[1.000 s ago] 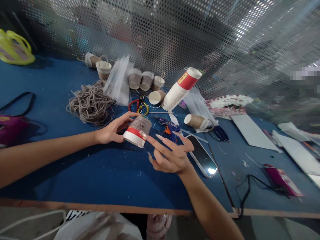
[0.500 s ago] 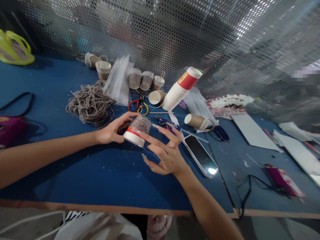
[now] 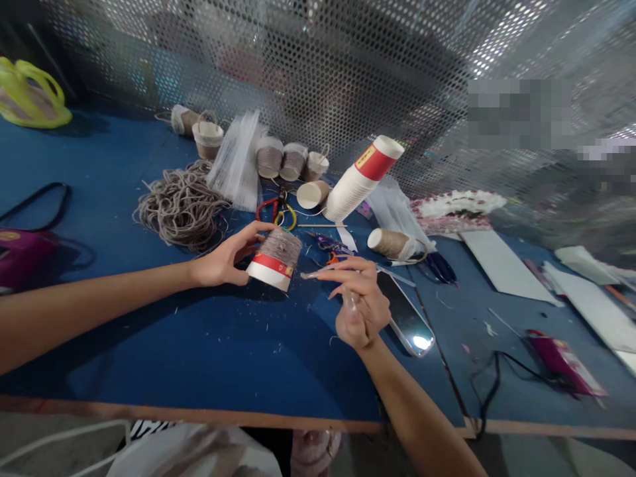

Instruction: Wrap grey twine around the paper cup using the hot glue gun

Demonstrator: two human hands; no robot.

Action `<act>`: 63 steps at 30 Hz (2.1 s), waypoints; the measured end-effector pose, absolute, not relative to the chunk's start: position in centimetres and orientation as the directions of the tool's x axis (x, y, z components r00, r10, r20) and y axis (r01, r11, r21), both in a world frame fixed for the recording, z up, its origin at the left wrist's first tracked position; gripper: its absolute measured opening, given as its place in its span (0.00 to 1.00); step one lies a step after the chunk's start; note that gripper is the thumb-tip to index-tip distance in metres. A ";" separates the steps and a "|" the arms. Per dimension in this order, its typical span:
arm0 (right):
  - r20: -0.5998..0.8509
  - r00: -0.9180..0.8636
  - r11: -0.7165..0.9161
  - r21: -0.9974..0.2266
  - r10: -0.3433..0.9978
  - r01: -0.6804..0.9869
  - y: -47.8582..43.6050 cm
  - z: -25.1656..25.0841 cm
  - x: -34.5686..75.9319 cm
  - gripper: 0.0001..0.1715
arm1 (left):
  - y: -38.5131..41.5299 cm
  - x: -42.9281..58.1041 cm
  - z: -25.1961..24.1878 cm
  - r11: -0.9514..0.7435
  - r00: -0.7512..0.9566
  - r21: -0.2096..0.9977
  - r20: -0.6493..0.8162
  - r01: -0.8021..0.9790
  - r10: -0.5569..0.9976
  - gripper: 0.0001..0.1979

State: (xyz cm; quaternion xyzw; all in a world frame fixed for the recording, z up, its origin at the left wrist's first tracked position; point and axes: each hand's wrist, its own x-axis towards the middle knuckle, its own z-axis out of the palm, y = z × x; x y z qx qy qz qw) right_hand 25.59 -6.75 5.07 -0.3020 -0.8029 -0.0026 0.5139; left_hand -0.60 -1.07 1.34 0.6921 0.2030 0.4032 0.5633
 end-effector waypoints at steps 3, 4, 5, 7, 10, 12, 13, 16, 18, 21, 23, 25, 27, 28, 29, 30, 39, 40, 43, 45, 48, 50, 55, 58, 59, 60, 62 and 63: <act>0.784 -0.362 0.799 -0.264 0.504 0.541 -7.0 5.5 25.2 0.06 | -1.1 -0.5 1.2 -0.308 0.577 0.935 0.350 -0.174 0.738 0.41; 0.743 -0.428 0.805 -0.246 0.514 0.539 -7.1 5.8 25.0 0.05 | -1.1 -0.5 1.2 -0.312 0.573 0.934 0.354 -0.175 0.739 0.41; 0.701 -0.489 0.815 -0.232 0.519 0.531 -7.3 6.1 24.8 0.05 | -1.1 -0.5 1.2 -0.315 0.570 0.932 0.358 -0.177 0.740 0.41; 0.626 -0.572 0.826 -0.227 0.530 0.516 -7.5 6.5 24.4 0.04 | -1.1 -0.5 1.3 -0.317 0.568 0.932 0.357 -0.173 0.742 0.42; 0.579 -0.573 0.798 -0.262 0.580 0.542 -7.6 6.5 24.1 0.04 | -1.2 -0.4 1.5 -0.314 0.569 0.934 0.354 -0.172 0.742 0.42; 0.569 -0.544 0.767 -0.280 0.617 0.578 -7.5 6.2 24.2 0.05 | -1.2 -0.4 1.5 -0.310 0.568 0.934 0.355 -0.178 0.743 0.41; 0.562 -0.534 0.754 -0.284 0.632 0.592 -7.5 6.1 24.3 0.05 | -1.2 -0.3 1.6 -0.311 0.564 0.933 0.357 -0.180 0.745 0.41; 0.551 -0.534 0.747 -0.287 0.641 0.600 -7.5 6.0 24.6 0.03 | -1.2 -0.3 1.6 -0.327 0.555 0.930 0.365 -0.170 0.748 0.41; 0.574 -0.540 0.771 -0.297 0.615 0.563 -7.6 6.0 24.6 0.02 | -1.3 -0.3 1.5 -0.346 0.553 0.925 0.373 -0.159 0.745 0.41; 0.582 -0.557 0.797 -0.318 0.592 0.513 -7.7 6.2 24.3 0.03 | -1.3 -0.3 1.6 -0.364 0.548 0.919 0.385 -0.152 0.742 0.41; 0.549 -0.561 0.777 -0.329 0.620 0.537 -7.7 6.2 24.0 0.05 | -1.3 -0.2 1.6 -0.364 0.543 0.918 0.387 -0.156 0.745 0.41; 0.530 -0.539 0.745 -0.338 0.655 0.575 -7.8 6.2 23.8 0.06 | -1.3 -0.2 1.6 -0.347 0.544 0.924 0.376 -0.161 0.750 0.41; 0.539 -0.528 0.745 -0.349 0.656 0.569 -7.7 6.2 23.8 0.07 | -1.3 -0.1 1.6 -0.322 0.547 0.931 0.362 -0.173 0.755 0.42; 0.551 -0.533 0.759 -0.356 0.642 0.546 -7.7 6.1 23.9 0.06 | -1.3 -0.1 1.6 -0.308 0.548 0.934 0.355 -0.180 0.757 0.42; 0.569 -0.540 0.778 -0.361 0.621 0.515 -7.6 6.1 24.1 0.06 | -1.3 -0.1 1.7 -0.296 0.547 0.937 0.350 -0.189 0.760 0.41; 0.582 -0.542 0.791 -0.368 0.606 0.489 -7.6 6.0 24.2 0.06 | -1.4 0.0 1.7 -0.282 0.546 0.938 0.346 -0.199 0.764 0.41; 0.682 -0.390 0.763 -0.402 0.618 0.505 -7.2 4.9 24.9 0.07 | -1.5 0.3 1.8 -0.185 0.568 0.948 0.303 -0.258 0.765 0.39; 0.704 -0.405 0.780 -0.348 0.584 0.520 -7.2 5.1 24.8 0.07 | -1.5 0.3 1.8 -0.182 0.566 0.948 0.303 -0.261 0.767 0.39; 0.733 -0.524 0.814 -0.068 0.433 0.577 -7.3 5.9 24.8 0.07 | -1.3 0.3 1.7 -0.156 0.576 0.956 0.275 -0.248 0.770 0.40; 0.733 -0.590 0.792 0.116 0.339 0.599 -7.2 6.2 25.1 0.07 | -1.2 0.3 1.7 -0.144 0.588 0.965 0.250 -0.221 0.769 0.40; 0.773 -0.568 0.751 0.190 0.282 0.632 -6.7 6.2 25.7 0.08 | -1.2 0.4 1.7 -0.220 0.561 0.968 0.247 -0.118 0.790 0.39; 0.815 -0.508 0.750 0.145 0.279 0.645 -6.2 5.8 25.9 0.07 | -1.2 0.4 1.7 -0.353 0.490 0.935 0.294 0.031 0.821 0.40; 0.864 -0.362 0.743 -0.022 0.351 0.669 -5.0 4.8 25.8 0.07 | -1.0 0.6 2.0 -0.451 0.382 0.732 0.277 0.511 0.882 0.47; 0.853 -0.316 0.704 -0.081 0.415 0.705 -4.7 4.5 25.6 0.08 | -0.6 0.2 3.9 -0.350 0.320 0.652 0.171 0.673 0.932 0.49; 0.850 -0.315 0.700 -0.086 0.423 0.709 -4.7 4.4 25.5 0.08 | -0.5 -0.1 4.9 -0.334 0.309 0.627 0.152 0.704 0.939 0.47; 0.848 -0.312 0.697 -0.090 0.429 0.712 -4.6 4.4 25.5 0.08 | -0.4 -0.5 6.1 -0.342 0.316 0.595 0.153 0.727 0.936 0.42; 0.843 -0.309 0.690 -0.098 0.440 0.717 -4.5 4.5 25.5 0.08 | -0.3 -1.5 8.3 -0.380 0.323 0.452 0.202 0.807 0.925 0.28; 0.840 -0.307 0.686 -0.102 0.447 0.721 -4.4 4.6 25.5 0.07 | -0.2 -2.0 9.2 -0.345 0.294 0.316 0.199 0.884 0.935 0.24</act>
